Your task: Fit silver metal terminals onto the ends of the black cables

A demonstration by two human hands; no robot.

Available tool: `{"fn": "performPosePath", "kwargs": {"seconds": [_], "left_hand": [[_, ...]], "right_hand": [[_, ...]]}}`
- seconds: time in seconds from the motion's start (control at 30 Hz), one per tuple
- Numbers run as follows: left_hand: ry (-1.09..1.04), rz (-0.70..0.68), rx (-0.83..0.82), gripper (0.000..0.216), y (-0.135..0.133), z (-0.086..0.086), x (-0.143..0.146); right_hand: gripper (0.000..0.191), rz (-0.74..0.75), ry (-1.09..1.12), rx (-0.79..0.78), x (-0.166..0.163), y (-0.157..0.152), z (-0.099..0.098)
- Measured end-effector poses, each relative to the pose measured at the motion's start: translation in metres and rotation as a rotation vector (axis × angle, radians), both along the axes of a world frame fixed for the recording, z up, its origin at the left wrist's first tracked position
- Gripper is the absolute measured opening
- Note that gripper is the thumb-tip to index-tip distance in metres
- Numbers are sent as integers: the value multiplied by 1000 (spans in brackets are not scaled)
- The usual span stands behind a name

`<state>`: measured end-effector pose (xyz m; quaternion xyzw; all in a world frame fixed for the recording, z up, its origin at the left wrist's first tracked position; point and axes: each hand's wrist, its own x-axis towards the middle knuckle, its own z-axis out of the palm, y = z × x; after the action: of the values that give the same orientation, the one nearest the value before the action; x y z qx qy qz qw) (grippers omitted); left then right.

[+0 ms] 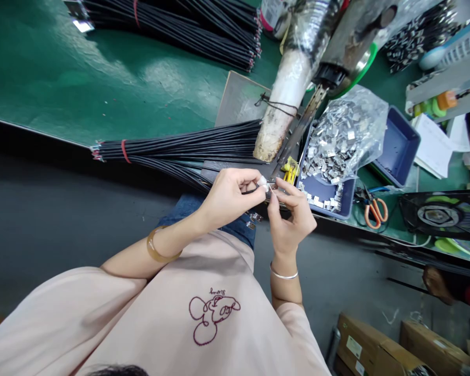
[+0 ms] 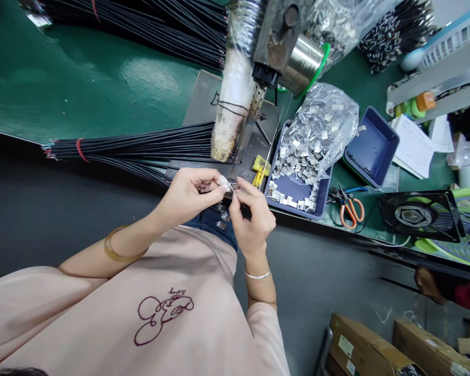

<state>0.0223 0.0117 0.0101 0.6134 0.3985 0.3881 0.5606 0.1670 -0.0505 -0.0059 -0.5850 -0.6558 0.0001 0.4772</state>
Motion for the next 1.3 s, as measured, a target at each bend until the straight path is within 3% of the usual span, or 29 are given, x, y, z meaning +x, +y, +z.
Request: {"fn": "performPosePath", "kwargs": {"seconds": [0.2, 0.57, 0.97, 1.3], "left_hand": [[-90, 3, -109, 10, 5, -1, 3], [-137, 28, -124, 8, 8, 0, 5], [-101, -89, -182, 9, 7, 2, 0], [59, -164, -19, 9, -1, 1, -4]], "right_hand": [[6, 21, 117, -39, -2, 7, -4], [7, 42, 132, -83, -4, 7, 8], [12, 140, 94, -126, 4, -1, 8], [8, 57, 200, -113, 10, -5, 14]]}}
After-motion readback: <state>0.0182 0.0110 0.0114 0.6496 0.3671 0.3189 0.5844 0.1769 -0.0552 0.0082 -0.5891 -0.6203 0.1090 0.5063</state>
